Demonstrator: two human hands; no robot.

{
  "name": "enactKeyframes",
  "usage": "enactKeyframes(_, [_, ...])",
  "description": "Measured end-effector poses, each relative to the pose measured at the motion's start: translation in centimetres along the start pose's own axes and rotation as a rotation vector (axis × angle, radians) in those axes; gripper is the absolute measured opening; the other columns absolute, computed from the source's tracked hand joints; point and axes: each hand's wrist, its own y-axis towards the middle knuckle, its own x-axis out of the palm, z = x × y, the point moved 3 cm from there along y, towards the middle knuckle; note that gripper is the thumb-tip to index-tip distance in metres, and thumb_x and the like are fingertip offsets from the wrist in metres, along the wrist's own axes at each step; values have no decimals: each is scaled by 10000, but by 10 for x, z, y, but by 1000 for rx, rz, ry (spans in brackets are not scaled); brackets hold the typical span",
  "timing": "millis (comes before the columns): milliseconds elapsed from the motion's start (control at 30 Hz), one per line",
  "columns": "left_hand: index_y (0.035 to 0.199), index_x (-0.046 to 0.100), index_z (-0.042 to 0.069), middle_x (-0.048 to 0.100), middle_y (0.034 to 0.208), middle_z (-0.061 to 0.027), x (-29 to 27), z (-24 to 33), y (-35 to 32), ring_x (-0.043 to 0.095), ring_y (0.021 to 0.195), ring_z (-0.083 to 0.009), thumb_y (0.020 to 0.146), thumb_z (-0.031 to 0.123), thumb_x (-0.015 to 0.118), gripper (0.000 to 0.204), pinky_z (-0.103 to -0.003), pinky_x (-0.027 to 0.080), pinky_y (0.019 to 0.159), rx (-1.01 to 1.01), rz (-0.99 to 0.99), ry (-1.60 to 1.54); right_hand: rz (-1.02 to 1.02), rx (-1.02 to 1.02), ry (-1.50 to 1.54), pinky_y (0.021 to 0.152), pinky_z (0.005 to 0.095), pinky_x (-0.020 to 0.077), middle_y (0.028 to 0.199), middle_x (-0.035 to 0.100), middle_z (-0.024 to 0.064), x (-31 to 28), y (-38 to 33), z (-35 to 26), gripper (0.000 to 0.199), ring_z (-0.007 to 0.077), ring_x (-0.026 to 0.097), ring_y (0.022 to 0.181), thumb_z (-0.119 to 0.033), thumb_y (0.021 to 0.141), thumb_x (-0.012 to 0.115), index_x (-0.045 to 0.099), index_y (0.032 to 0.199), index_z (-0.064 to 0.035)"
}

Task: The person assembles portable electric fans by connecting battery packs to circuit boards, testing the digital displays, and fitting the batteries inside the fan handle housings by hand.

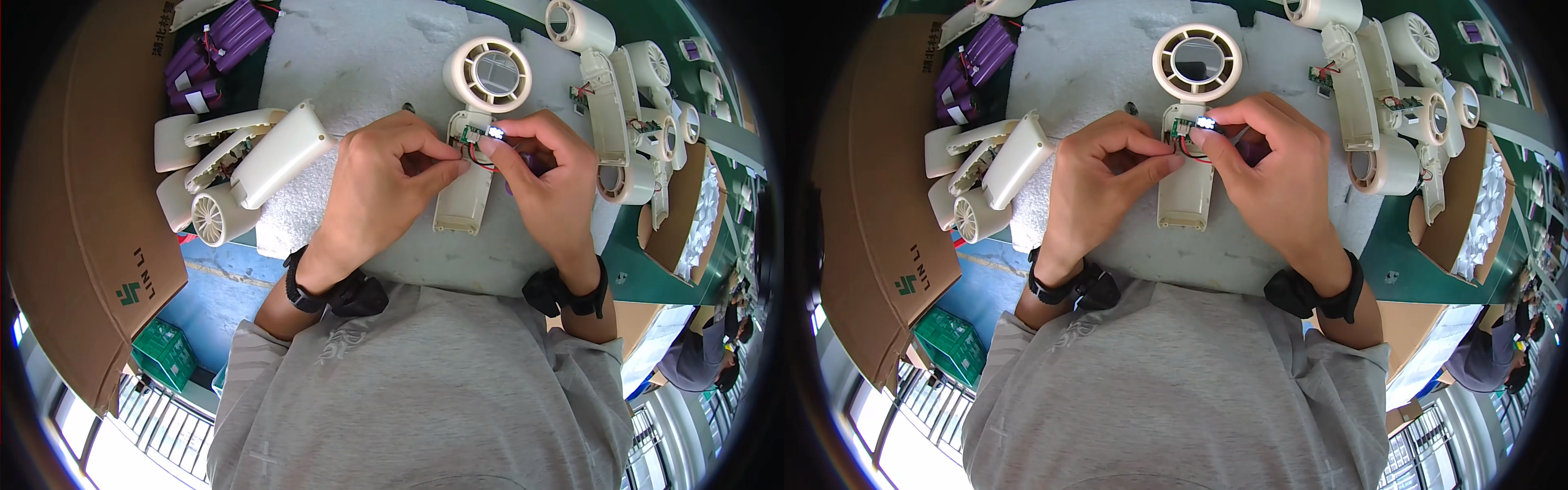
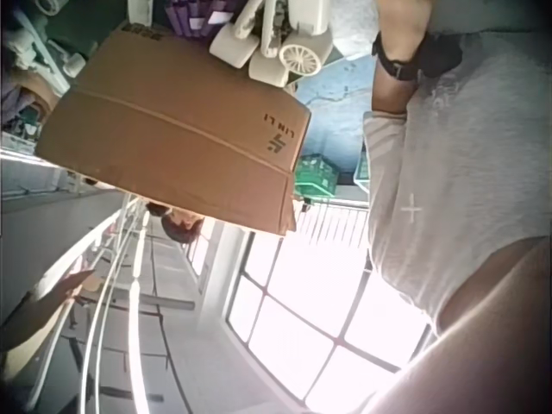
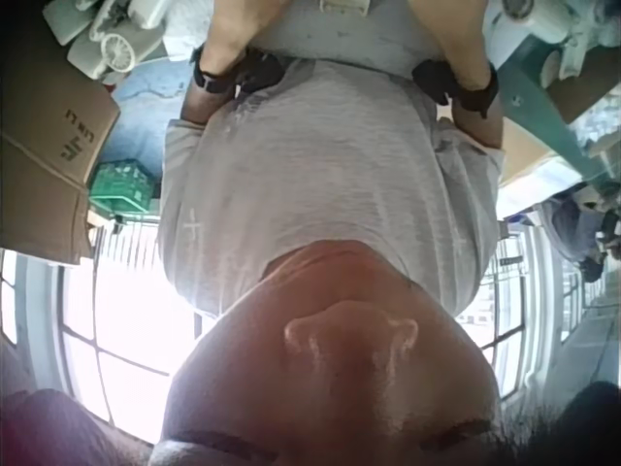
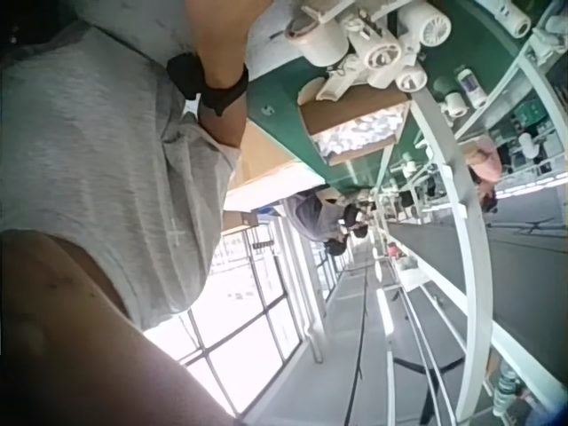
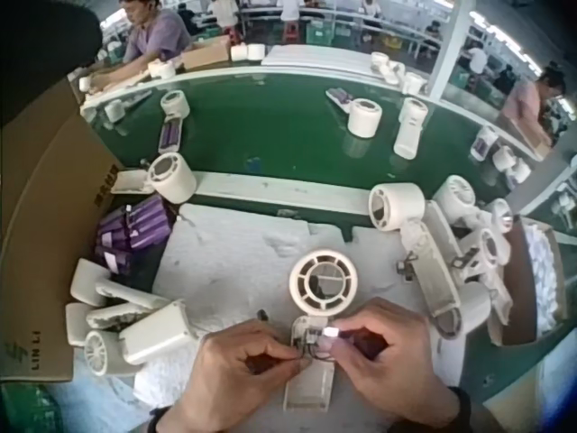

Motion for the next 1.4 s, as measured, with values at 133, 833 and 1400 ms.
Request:
enactKeyframes(133, [908, 697, 2, 650, 874, -33, 1, 1, -1, 605, 697, -69, 769, 7, 770, 158, -205, 474, 601, 28, -32, 24, -42, -7, -7, 502, 182, 399, 771, 646, 13, -2, -1, 0, 111, 39, 577, 625, -32, 841, 723, 651, 911, 17])
enactKeyframes(833, [1128, 566, 99, 573, 626, -3, 6, 2, 7, 549, 552, -57, 769, 0, 671, 387, -217, 421, 517, -8, -20, 53, -21, -340, -256, 552, 238, 449, 844, 639, 62, 3, -2, -14, 209, 119, 579, 639, 16, 747, 760, 718, 947, -28])
enactKeyframes(1400, [1068, 616, 72, 636, 715, -110, 6, -6, 7, 620, 601, -255, 735, -15, 677, 350, -342, 492, 580, -19, -31, -202, 33, -365, -411, 515, 243, 434, 798, 632, 44, 6, -9, -22, 178, 103, 561, 596, -11, 757, 767, 720, 927, -36])
